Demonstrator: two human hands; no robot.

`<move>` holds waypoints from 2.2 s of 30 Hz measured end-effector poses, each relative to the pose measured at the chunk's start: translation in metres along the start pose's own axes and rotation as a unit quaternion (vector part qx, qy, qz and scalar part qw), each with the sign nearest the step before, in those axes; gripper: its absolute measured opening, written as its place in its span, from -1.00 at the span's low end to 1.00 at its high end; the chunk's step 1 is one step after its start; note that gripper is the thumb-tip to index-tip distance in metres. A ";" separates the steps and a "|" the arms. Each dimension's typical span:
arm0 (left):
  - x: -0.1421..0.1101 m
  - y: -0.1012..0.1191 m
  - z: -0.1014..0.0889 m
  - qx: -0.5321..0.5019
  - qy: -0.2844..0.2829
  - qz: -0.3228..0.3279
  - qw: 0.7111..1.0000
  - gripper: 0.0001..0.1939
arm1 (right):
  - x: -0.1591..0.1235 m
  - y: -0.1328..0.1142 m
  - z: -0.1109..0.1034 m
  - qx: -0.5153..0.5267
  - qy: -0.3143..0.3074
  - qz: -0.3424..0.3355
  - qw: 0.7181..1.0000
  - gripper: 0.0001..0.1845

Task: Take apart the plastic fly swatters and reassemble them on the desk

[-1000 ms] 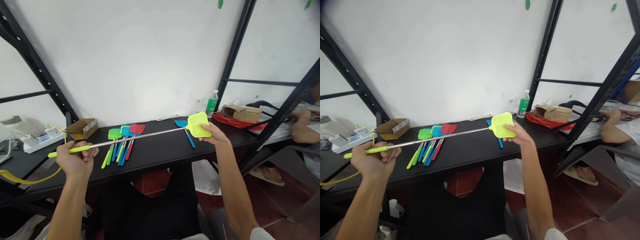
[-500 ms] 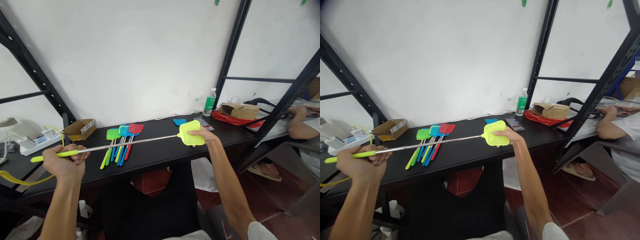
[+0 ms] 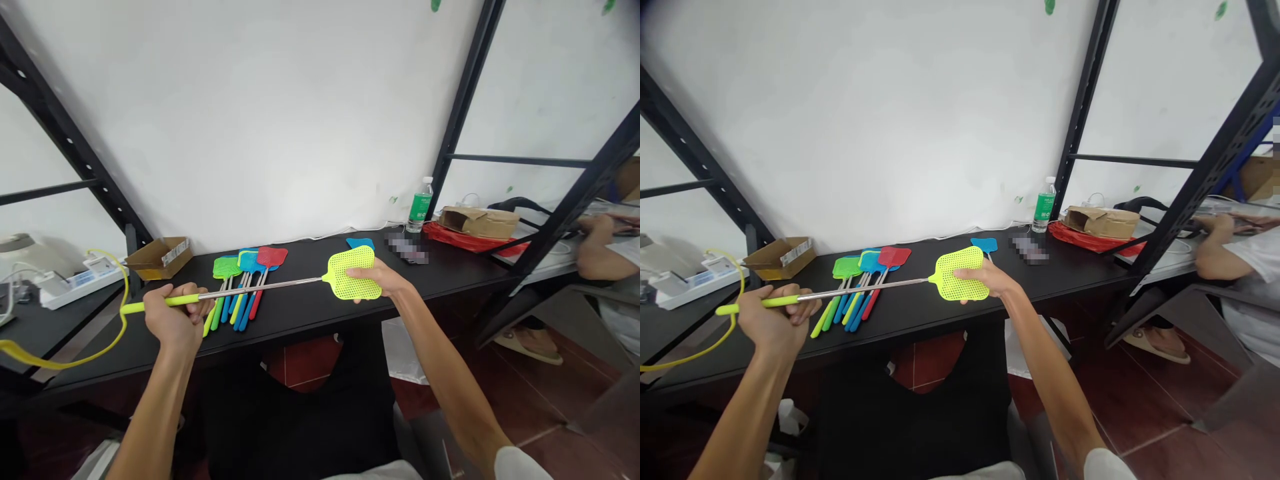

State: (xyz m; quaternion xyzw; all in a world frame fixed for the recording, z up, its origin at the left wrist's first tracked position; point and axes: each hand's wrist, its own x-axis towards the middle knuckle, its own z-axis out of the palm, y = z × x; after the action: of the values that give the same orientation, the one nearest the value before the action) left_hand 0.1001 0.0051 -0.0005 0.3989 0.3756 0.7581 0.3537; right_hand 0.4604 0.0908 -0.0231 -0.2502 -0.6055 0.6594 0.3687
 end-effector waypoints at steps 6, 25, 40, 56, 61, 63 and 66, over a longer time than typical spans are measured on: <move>-0.002 -0.002 0.002 -0.012 0.004 -0.006 1.000 -0.56 | 0.000 0.000 -0.004 -0.012 0.012 -0.017 1.000 -0.53; -0.027 -0.038 0.036 0.135 -0.106 -0.066 0.983 -0.44 | 0.006 -0.002 0.029 -0.023 -0.079 -0.037 0.996 -0.54; -0.017 -0.036 0.024 0.250 -0.172 -0.108 0.947 -0.59 | 0.029 0.008 -0.028 0.214 0.215 -0.039 0.952 -0.75; -0.044 -0.063 0.046 0.466 -0.317 0.049 0.825 -0.55 | 0.050 0.048 0.036 -0.010 0.097 0.009 0.995 -0.70; -0.024 -0.061 0.025 0.632 -0.232 0.179 0.717 -0.62 | 0.041 0.034 -0.019 -0.225 0.244 0.016 0.943 -0.70; -0.021 -0.063 0.020 0.670 -0.220 0.179 0.686 -0.62 | 0.034 0.027 -0.035 -0.312 0.272 0.026 0.910 -0.76; -0.021 -0.067 0.016 0.702 -0.230 0.150 0.658 -0.60 | 0.024 0.020 -0.050 -0.419 0.272 0.041 0.865 -0.82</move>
State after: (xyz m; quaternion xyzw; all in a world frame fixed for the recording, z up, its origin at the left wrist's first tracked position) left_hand 0.1391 0.0237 -0.0576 0.7408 0.6381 0.1964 -0.0743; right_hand 0.4812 0.1403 -0.0468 -0.5748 -0.6902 0.2636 0.3518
